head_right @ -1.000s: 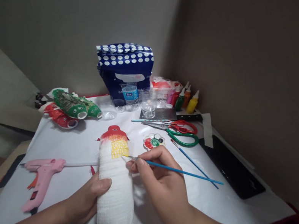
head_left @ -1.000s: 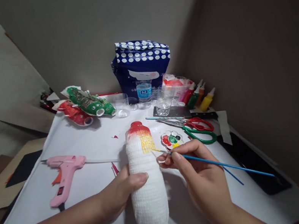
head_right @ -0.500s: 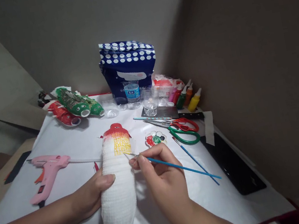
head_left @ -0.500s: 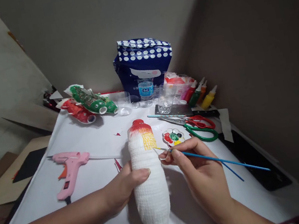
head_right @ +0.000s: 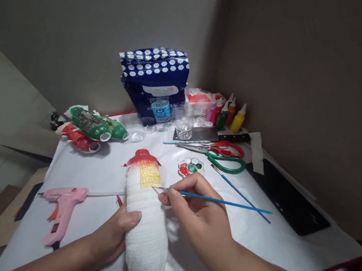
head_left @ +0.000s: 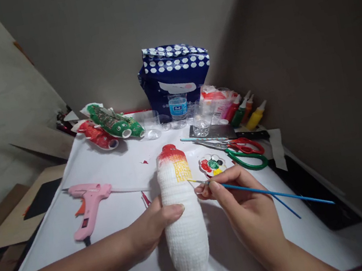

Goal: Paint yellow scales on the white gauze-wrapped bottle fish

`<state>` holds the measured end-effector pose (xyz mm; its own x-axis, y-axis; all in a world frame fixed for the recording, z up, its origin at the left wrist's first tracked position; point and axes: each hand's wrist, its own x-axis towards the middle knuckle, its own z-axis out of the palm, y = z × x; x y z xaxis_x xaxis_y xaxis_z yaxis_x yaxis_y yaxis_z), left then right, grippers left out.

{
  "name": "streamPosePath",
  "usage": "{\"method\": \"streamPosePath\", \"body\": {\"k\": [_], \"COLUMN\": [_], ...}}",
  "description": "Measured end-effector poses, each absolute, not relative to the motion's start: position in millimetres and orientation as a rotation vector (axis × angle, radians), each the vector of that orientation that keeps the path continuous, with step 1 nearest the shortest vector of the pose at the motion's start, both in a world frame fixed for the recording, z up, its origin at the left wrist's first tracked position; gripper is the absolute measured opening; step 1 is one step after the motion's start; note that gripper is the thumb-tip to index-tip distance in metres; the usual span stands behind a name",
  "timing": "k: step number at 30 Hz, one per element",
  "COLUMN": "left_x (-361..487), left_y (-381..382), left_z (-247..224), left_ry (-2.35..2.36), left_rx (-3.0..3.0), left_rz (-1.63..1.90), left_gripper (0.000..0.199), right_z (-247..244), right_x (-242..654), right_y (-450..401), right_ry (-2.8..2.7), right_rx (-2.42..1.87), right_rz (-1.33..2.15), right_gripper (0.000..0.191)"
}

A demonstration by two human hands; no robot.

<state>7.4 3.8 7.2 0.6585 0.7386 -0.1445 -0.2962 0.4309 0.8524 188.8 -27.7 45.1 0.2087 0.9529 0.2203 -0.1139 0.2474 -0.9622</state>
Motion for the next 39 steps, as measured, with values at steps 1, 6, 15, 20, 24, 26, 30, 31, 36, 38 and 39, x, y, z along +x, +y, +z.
{"method": "streamPosePath", "body": {"k": [1, 6, 15, 20, 24, 26, 30, 31, 36, 38, 39], "left_x": [7.3, 7.2, 6.2, 6.4, 6.4, 6.4, 6.7, 6.9, 7.3, 7.4, 7.4], "left_y": [3.5, 3.2, 3.2, 4.1, 4.6, 4.3, 3.5, 3.4, 3.7, 4.0, 4.0], "left_z": [7.1, 6.7, 6.5, 7.2, 7.3, 7.4, 7.9, 7.9, 7.4, 7.6, 7.8], "left_ry": [0.547, 0.552, 0.53, 0.537, 0.538, 0.537, 0.546, 0.548, 0.541, 0.533, 0.53], "left_rx": [0.91, 0.882, 0.927, 0.923, 0.909, 0.905, 0.913, 0.914, 0.928, 0.928, 0.928], "left_rz": [0.685, 0.673, 0.682, 0.673, 0.664, 0.659, 0.669, 0.668, 0.662, 0.662, 0.662], "left_gripper": [0.053, 0.056, 0.056, 0.054, 0.058, 0.058, 0.058, 0.059, 0.061, 0.06, 0.059], "right_z": [44.6, 48.1, 41.6, 41.6, 43.1, 43.8, 42.9, 42.2, 39.1, 39.3, 39.8], "right_x": [189.0, 191.0, 189.3, 189.8, 191.4, 191.9, 191.7, 191.5, 191.2, 191.1, 191.0], "right_y": [-28.1, -28.4, -26.0, -26.1, -27.3, -27.7, -28.2, -28.5, -29.0, -28.2, -27.8], "right_ry": [-1.072, -1.072, -1.07, -1.084, -1.097, -1.104, -1.113, -1.111, -1.098, -1.094, -1.093], "right_rx": [-1.018, -1.044, -0.997, -1.005, -1.019, -1.035, -1.044, -1.046, -1.047, -1.041, -1.039], "right_rz": [0.959, 0.962, 0.958, 0.958, 0.955, 0.955, 0.945, 0.946, 0.952, 0.959, 0.961], "right_gripper": [0.011, 0.012, 0.01, 0.009, 0.01, 0.01, 0.01, 0.01, 0.009, 0.01, 0.01]}}
